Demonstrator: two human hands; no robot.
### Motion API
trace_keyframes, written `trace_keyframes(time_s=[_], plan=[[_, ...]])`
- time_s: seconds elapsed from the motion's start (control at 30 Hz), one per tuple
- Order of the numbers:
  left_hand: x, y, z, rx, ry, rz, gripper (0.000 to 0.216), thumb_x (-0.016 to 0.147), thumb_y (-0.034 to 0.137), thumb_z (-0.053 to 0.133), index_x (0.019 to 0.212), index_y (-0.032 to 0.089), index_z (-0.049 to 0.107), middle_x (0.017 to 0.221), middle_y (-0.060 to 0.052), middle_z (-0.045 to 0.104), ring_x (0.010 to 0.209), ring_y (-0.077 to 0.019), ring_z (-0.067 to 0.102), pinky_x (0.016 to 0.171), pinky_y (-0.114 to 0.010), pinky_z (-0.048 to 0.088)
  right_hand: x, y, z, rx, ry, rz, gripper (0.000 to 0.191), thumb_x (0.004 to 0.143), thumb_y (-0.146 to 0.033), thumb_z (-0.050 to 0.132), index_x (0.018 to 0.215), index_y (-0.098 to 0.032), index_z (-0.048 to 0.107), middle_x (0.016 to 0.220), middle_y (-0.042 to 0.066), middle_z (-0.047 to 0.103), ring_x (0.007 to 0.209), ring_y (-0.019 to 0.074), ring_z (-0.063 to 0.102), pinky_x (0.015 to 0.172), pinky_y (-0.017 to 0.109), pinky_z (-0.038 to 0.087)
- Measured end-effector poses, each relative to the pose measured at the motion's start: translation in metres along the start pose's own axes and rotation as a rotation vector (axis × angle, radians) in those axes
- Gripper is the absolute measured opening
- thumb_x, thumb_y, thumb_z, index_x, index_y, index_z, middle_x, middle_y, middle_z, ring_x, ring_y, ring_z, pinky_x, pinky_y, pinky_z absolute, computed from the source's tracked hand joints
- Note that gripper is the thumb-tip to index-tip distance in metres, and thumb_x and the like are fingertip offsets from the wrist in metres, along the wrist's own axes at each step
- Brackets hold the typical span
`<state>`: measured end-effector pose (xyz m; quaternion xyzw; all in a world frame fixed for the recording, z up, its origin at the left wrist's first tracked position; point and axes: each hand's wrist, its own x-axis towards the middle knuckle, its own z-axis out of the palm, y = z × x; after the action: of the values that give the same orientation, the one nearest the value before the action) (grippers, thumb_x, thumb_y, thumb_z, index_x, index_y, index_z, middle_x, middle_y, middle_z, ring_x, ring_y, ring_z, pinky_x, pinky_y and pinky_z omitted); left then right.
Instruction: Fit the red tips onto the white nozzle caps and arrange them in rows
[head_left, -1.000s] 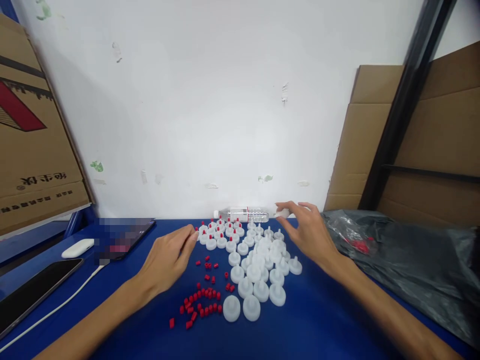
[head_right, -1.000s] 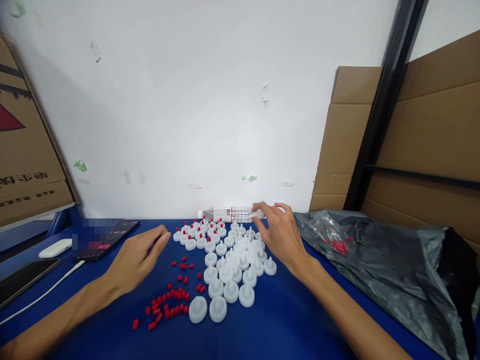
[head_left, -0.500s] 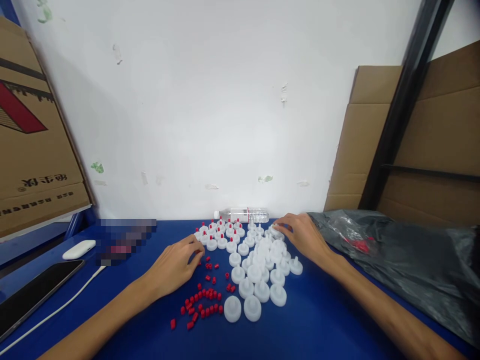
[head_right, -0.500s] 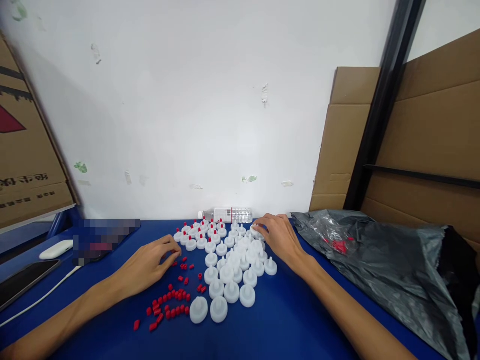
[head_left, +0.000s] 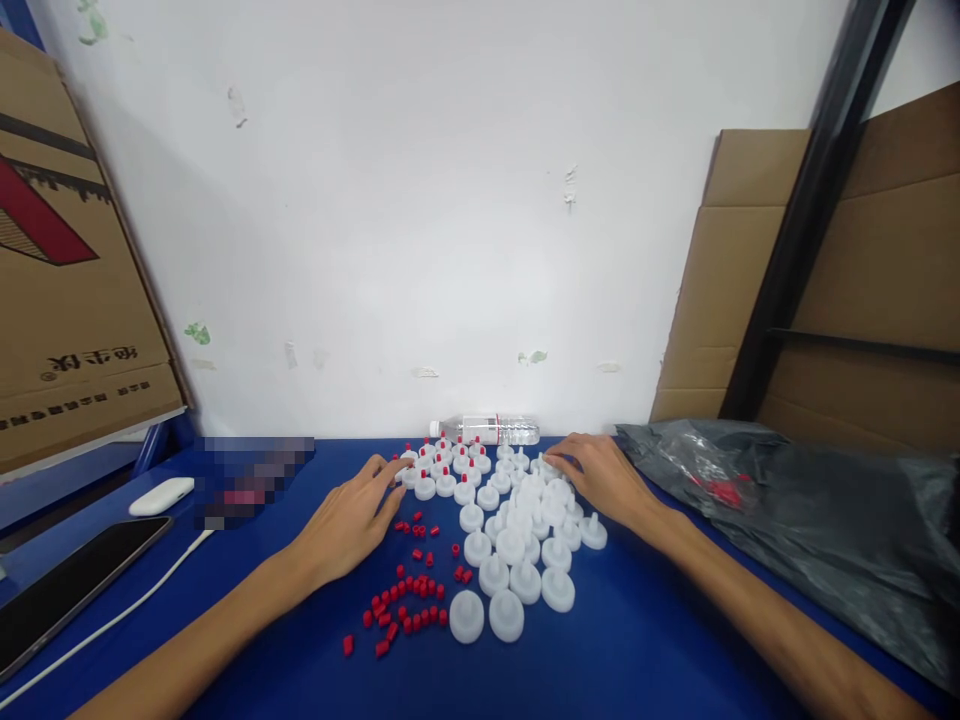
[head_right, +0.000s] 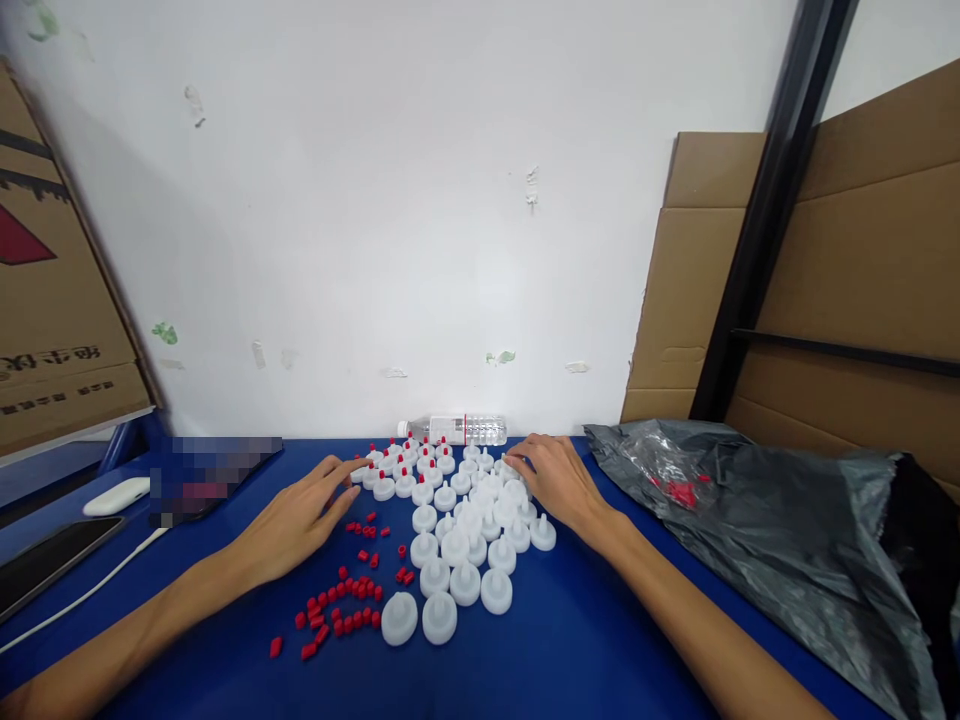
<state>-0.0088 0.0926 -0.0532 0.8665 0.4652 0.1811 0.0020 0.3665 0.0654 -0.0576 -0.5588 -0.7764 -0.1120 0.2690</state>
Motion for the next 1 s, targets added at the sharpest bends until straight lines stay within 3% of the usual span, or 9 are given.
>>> trace_keyframes(time_s=[0.13, 0.3, 0.53, 0.67, 0.73, 0.8, 0.9, 1.0], plan=[[0.001, -0.004, 0.003, 0.072, -0.033, 0.015, 0.051, 0.106, 0.037, 0.026, 0.153, 0.025, 0.040, 0.120, -0.009, 0.056, 0.089, -0.0237, 0.068, 0.080, -0.038, 0.054, 0.001, -0.006, -0.006, -0.009, 0.064, 0.012, 0.027, 0.104, -0.033, 0.048, 0.110, -0.021, 0.072, 0.101, 0.007, 0.074, 0.094, 0.0249, 0.069, 0.086, 0.038, 0.045], [0.000, 0.001, 0.003, 0.103, -0.066, 0.072, 0.048, 0.107, 0.035, 0.024, 0.152, 0.030, 0.040, 0.118, -0.007, 0.056, 0.083, -0.0209, 0.068, 0.077, -0.035, 0.054, 0.001, -0.026, -0.015, 0.008, 0.127, -0.040, 0.024, 0.105, -0.029, 0.047, 0.103, -0.020, 0.070, 0.096, 0.005, 0.073, 0.091, 0.0221, 0.067, 0.088, 0.038, 0.042], [0.006, -0.003, 0.000, 0.147, -0.016, 0.088, 0.033, 0.106, 0.039, 0.036, 0.126, 0.026, 0.058, 0.110, -0.005, 0.062, 0.079, -0.0226, 0.068, 0.067, -0.033, 0.049, -0.001, -0.044, -0.019, 0.035, 0.161, -0.125, 0.020, 0.103, -0.023, 0.051, 0.097, -0.020, 0.069, 0.092, 0.003, 0.072, 0.088, 0.0199, 0.065, 0.089, 0.038, 0.041], [0.005, -0.005, -0.006, 0.144, -0.002, 0.114, 0.021, 0.106, 0.034, 0.041, 0.110, 0.024, 0.058, 0.097, -0.002, 0.068, 0.079, -0.0229, 0.069, 0.065, -0.031, 0.047, -0.002, -0.047, -0.021, 0.047, 0.193, -0.145, 0.020, 0.103, -0.023, 0.050, 0.096, -0.019, 0.069, 0.091, 0.004, 0.072, 0.087, 0.0201, 0.065, 0.089, 0.038, 0.041], [0.002, 0.000, -0.010, 0.127, 0.054, 0.110, 0.019, 0.107, 0.034, 0.040, 0.110, 0.022, 0.055, 0.099, -0.003, 0.070, 0.082, -0.0222, 0.070, 0.068, -0.030, 0.048, -0.003, -0.050, -0.025, 0.059, 0.202, -0.173, 0.021, 0.104, -0.024, 0.048, 0.101, -0.019, 0.069, 0.094, 0.005, 0.073, 0.089, 0.0204, 0.066, 0.091, 0.038, 0.041], [-0.003, 0.010, -0.013, 0.079, 0.187, 0.153, 0.017, 0.107, 0.034, 0.041, 0.110, 0.022, 0.052, 0.096, -0.002, 0.070, 0.082, -0.0200, 0.071, 0.069, -0.028, 0.049, -0.005, -0.056, -0.030, 0.083, 0.191, -0.240, 0.024, 0.105, -0.027, 0.047, 0.118, -0.021, 0.066, 0.102, 0.006, 0.073, 0.094, 0.0215, 0.066, 0.095, 0.040, 0.041], [-0.013, 0.030, -0.013, -0.040, 0.423, 0.370, 0.008, 0.106, 0.030, 0.047, 0.107, 0.023, 0.049, 0.087, 0.001, 0.070, 0.066, -0.0131, 0.068, 0.057, -0.022, 0.045, -0.011, -0.074, -0.037, 0.108, 0.130, -0.387, 0.045, 0.103, -0.040, 0.051, 0.145, -0.023, 0.048, 0.124, 0.011, 0.069, 0.107, 0.0252, 0.063, 0.099, 0.045, 0.041], [-0.025, 0.050, -0.012, -0.107, 0.498, 0.636, 0.007, 0.104, 0.022, 0.052, 0.108, 0.024, 0.047, 0.089, 0.000, 0.073, 0.061, -0.0100, 0.066, 0.053, -0.020, 0.045, -0.018, -0.099, -0.038, 0.149, 0.086, -0.532, 0.067, 0.096, -0.059, 0.056, 0.150, -0.022, 0.040, 0.138, 0.013, 0.062, 0.120, 0.0266, 0.059, 0.105, 0.046, 0.040]])
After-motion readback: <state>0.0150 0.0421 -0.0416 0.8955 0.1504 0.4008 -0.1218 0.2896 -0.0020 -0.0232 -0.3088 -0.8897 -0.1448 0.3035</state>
